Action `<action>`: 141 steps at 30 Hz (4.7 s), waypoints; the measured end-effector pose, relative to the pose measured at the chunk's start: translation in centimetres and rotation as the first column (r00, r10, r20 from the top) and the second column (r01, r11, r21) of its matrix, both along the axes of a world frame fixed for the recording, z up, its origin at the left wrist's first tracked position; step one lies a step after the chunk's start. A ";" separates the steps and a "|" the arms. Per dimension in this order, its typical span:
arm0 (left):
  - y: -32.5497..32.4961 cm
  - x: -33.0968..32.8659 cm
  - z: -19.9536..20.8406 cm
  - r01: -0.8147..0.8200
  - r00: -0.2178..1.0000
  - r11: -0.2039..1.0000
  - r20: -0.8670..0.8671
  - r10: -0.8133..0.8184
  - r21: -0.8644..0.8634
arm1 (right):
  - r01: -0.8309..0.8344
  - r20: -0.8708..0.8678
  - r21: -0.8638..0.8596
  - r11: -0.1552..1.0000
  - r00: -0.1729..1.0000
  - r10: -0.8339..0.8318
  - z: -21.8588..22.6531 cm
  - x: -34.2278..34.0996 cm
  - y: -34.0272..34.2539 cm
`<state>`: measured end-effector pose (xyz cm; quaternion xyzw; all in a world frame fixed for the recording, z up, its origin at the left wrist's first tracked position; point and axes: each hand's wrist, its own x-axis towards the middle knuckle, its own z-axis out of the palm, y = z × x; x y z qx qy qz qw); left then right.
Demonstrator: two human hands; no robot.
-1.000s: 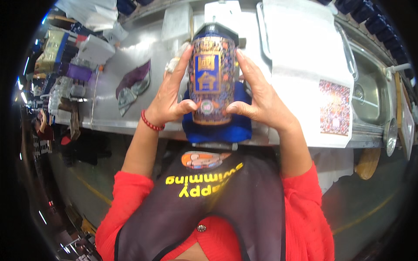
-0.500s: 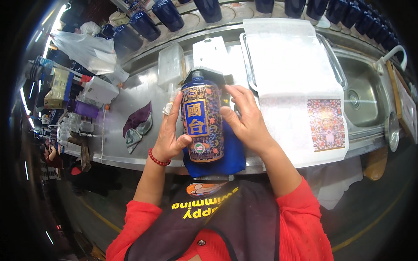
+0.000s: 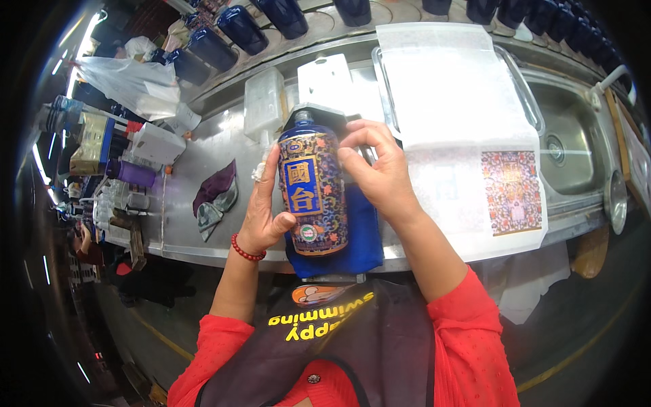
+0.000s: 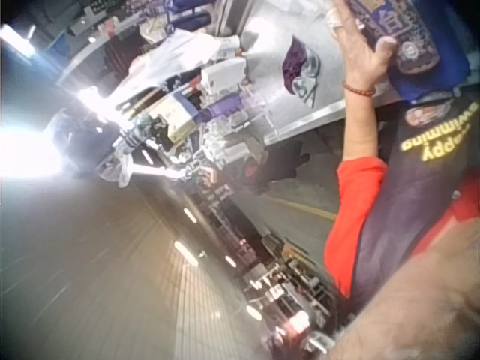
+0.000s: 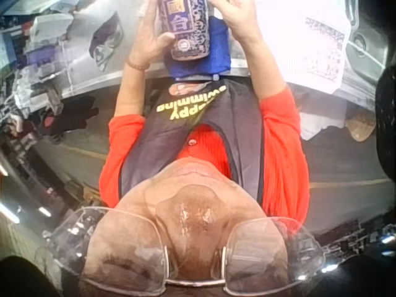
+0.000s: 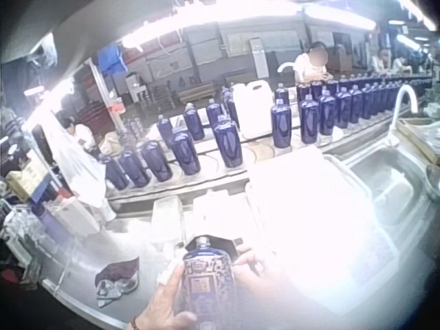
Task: The person applies decorative stickers to a blue ceramic bottle, smoothing each with a black squeegee tool. They rotate the bottle to align and press multiple stickers, then place the finished bottle on a nearby rack.
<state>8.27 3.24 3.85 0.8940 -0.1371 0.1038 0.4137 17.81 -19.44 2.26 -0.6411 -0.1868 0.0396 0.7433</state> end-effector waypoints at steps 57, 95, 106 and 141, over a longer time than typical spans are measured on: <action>-4.1 6.3 7.3 -0.074 0.940 0.910 0.332 -0.073 0.407 | 0.188 0.351 -0.155 0.970 0.928 -0.124 1.4 -0.5 0.1; -3.2 6.1 6.9 0.058 0.946 0.941 0.283 -0.159 0.333 | 0.119 0.468 -0.210 0.970 0.884 -0.007 2.0 -1.6 -1.1; -3.4 4.5 6.9 -0.013 0.943 0.926 0.313 -0.115 0.378 | 0.059 0.447 -0.236 0.970 0.893 0.054 1.6 -2.0 -1.3; -4.2 3.4 7.4 -0.010 0.970 0.933 0.231 -0.079 0.361 | 0.089 0.456 -0.248 0.965 0.889 0.035 1.6 -1.7 -1.8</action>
